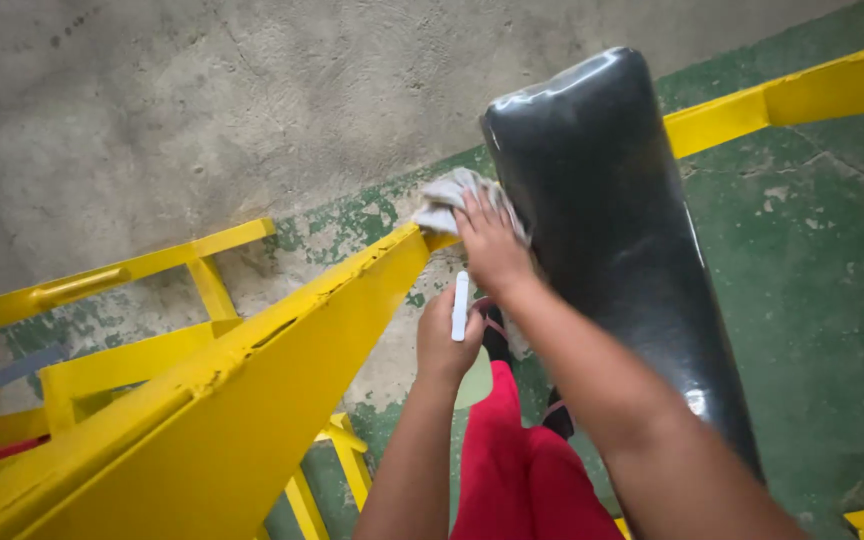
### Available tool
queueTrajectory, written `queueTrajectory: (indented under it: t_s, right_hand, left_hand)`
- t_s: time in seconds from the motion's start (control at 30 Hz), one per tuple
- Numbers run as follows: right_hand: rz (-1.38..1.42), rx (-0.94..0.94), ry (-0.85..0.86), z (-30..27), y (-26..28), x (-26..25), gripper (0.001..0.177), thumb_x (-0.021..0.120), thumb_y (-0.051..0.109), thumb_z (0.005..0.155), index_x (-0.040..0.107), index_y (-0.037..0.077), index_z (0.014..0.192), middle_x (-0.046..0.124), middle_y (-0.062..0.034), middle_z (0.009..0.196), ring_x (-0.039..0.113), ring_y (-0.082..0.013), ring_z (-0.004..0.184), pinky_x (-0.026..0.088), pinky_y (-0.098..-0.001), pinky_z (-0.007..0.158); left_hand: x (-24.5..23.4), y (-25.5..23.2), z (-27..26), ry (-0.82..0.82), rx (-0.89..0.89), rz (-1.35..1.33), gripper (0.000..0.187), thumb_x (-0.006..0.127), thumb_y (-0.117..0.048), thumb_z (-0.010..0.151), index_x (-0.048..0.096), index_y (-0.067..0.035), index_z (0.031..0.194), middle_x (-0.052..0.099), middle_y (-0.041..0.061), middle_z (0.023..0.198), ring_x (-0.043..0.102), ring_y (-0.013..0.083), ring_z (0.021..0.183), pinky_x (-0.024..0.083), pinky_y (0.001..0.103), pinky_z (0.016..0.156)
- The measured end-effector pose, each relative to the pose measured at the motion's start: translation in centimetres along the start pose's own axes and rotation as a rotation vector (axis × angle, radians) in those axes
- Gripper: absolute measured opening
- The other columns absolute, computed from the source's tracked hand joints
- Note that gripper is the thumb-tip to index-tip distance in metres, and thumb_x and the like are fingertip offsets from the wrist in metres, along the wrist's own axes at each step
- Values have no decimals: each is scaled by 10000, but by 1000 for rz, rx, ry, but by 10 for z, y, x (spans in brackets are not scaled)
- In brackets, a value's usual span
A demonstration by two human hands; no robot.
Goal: Cleaning and sanitizing various parts of yellow gym machinery and a black bench using a spray bottle and a cloth.
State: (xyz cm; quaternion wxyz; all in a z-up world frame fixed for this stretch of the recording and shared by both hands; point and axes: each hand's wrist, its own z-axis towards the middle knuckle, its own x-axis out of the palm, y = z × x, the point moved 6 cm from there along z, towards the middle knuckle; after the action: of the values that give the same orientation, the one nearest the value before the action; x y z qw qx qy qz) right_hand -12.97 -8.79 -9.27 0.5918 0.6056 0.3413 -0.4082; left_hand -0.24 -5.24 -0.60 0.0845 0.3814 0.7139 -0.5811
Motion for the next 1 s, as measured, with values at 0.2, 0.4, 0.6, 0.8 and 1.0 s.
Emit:
queueTrajectory:
  t_s: [0.2, 0.4, 0.6, 0.8, 1.0]
  right_hand:
    - [129, -35, -33, -34, 21, 45, 461, 546, 152, 876, 619, 50, 1320, 338, -181, 1626, 274, -403, 1512, 236, -576, 1189]
    - [26, -6, 35, -29, -14, 37, 514, 492, 110, 935, 563, 15, 1435, 336, -193, 1640, 280, -374, 1542, 188, -534, 1278]
    - [88, 196, -93, -18, 13, 61, 577, 467, 51, 895, 536, 24, 1468, 382, -218, 1617, 243, -403, 1534, 158, -530, 1234]
    - [860, 354, -4, -11, 21, 102, 551, 449, 4, 954, 539, 66, 1495, 517, -193, 1528, 405, -312, 1415, 291, -414, 1193]
    - [1790, 691, 85, -14, 60, 17, 570, 440, 6, 978, 519, 90, 1536, 662, -65, 1284, 580, -161, 1032, 475, -284, 931]
  left_hand:
    - [-17, 12, -2, -74, 31, 9, 325, 637, -156, 790, 661, -63, 1100, 685, 215, 873, 676, 422, 806, 534, 497, 706]
    - [-18, 12, -12, -107, 5, 29, 277, 635, -162, 799, 654, -54, 1054, 677, 223, 860, 671, 433, 802, 538, 501, 697]
    - [-35, 4, -32, -116, 113, 58, 358, 645, -145, 784, 646, -16, 1117, 674, 251, 923, 652, 457, 853, 529, 520, 757]
    - [-68, -21, -59, -153, 42, 54, 439, 636, -136, 785, 647, -29, 1211, 684, 243, 949, 667, 441, 862, 542, 511, 764]
    - [-98, -66, -84, -186, 149, 10, 417, 632, -123, 800, 672, -51, 1208, 698, 236, 978, 674, 438, 905, 549, 501, 787]
